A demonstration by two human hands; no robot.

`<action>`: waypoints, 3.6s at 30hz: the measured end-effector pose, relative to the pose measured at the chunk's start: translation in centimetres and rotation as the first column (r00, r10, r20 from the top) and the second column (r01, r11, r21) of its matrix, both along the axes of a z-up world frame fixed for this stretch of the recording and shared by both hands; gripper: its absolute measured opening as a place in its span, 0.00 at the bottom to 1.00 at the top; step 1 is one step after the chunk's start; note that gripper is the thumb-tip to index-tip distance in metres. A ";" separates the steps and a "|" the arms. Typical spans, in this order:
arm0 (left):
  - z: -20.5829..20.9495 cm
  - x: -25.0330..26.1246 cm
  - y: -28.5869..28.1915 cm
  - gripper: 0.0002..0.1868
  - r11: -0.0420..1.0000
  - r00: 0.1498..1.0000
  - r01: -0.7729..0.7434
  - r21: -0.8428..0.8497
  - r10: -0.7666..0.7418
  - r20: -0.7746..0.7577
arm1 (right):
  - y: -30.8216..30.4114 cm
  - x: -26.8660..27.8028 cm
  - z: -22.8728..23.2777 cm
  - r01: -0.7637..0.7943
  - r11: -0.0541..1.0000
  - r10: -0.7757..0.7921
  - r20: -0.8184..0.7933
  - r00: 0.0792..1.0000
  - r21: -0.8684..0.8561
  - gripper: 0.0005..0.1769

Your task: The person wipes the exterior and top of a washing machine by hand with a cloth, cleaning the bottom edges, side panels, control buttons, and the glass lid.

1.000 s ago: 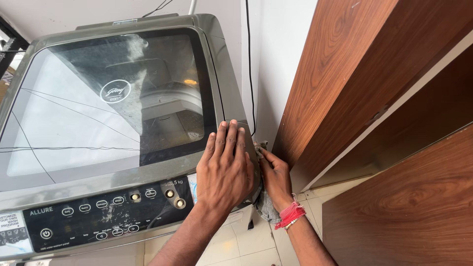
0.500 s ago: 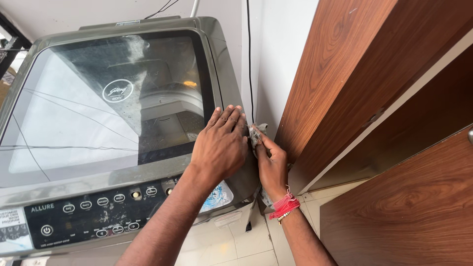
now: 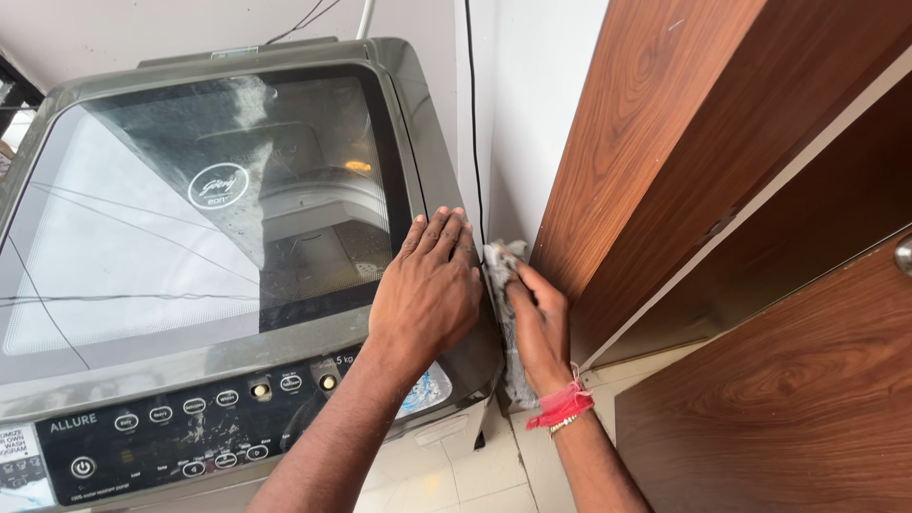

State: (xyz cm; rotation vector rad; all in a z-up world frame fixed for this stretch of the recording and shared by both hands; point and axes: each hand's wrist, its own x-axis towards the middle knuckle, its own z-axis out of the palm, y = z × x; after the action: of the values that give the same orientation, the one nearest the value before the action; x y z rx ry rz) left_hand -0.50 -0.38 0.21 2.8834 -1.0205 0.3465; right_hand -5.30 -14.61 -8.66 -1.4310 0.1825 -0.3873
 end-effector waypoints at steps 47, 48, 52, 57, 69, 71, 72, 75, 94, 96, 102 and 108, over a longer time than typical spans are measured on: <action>-0.3 3.2 -1.2 0.36 0.993 0.998 -0.042 -0.107 0.037 -0.043 | 0.1 10.7 1.0 -0.038 0.991 0.044 0.045 0.998 -0.130 0.20; -0.4 3.5 -1.7 0.37 0.991 0.998 -0.059 -0.123 0.056 -0.030 | 0.0 11.2 1.0 -0.033 0.988 0.038 0.032 0.999 -0.150 0.20; -0.7 4.8 -2.6 0.39 0.992 0.991 -0.115 -0.049 0.112 -0.072 | -0.6 12.5 -0.4 -0.080 0.991 0.081 -0.001 0.997 -0.107 0.21; -1.0 5.4 -3.1 0.39 0.993 0.995 -0.100 -0.070 0.098 -0.020 | -1.1 13.8 -4.0 -0.120 0.992 0.115 -0.095 0.989 -0.045 0.20; 0.5 10.9 -2.8 0.36 0.990 0.973 -0.136 0.047 0.143 -0.180 | -0.8 16.4 1.0 -0.077 0.996 0.079 0.057 0.995 -0.044 0.21; 0.4 12.9 -3.2 0.36 0.985 0.972 -0.156 0.074 0.167 -0.163 | -1.1 17.2 0.3 -0.050 0.993 0.055 0.049 0.997 -0.105 0.21; 0.4 13.8 -3.4 0.35 0.982 0.972 -0.165 0.091 0.178 -0.155 | -1.3 17.7 -0.5 -0.033 0.989 0.043 0.065 0.997 -0.144 0.21; 0.3 16.3 -4.1 0.37 0.970 0.962 -0.183 0.159 0.210 -0.174 | -1.4 19.0 -3.5 -0.031 0.992 0.033 0.017 0.999 -0.122 0.20; -0.2 25.3 -5.8 0.39 0.943 0.933 -0.312 0.120 0.327 -0.149 | -1.9 23.6 -3.6 0.008 0.974 -0.003 0.022 1.000 -0.228 0.19; 0.0 26.5 -6.0 0.39 0.942 0.933 -0.307 0.138 0.326 -0.149 | -1.7 24.2 -4.9 -0.011 0.987 0.005 -0.040 0.999 -0.160 0.19; 0.0 27.6 -6.1 0.38 0.944 0.939 -0.301 0.138 0.318 -0.130 | -2.2 24.8 -5.0 -0.078 0.997 0.079 -0.147 0.986 0.009 0.20; -0.2 28.7 -5.8 0.34 0.954 0.948 -0.284 0.094 0.294 -0.121 | -1.9 27.3 -0.5 -0.034 0.999 0.031 -0.058 0.998 -0.043 0.20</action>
State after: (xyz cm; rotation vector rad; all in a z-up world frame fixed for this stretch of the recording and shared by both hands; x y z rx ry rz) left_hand 28.22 -6.16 -0.02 3.0778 -0.6013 0.1272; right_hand 22.02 -16.53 -9.17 -1.4873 0.1984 -0.3253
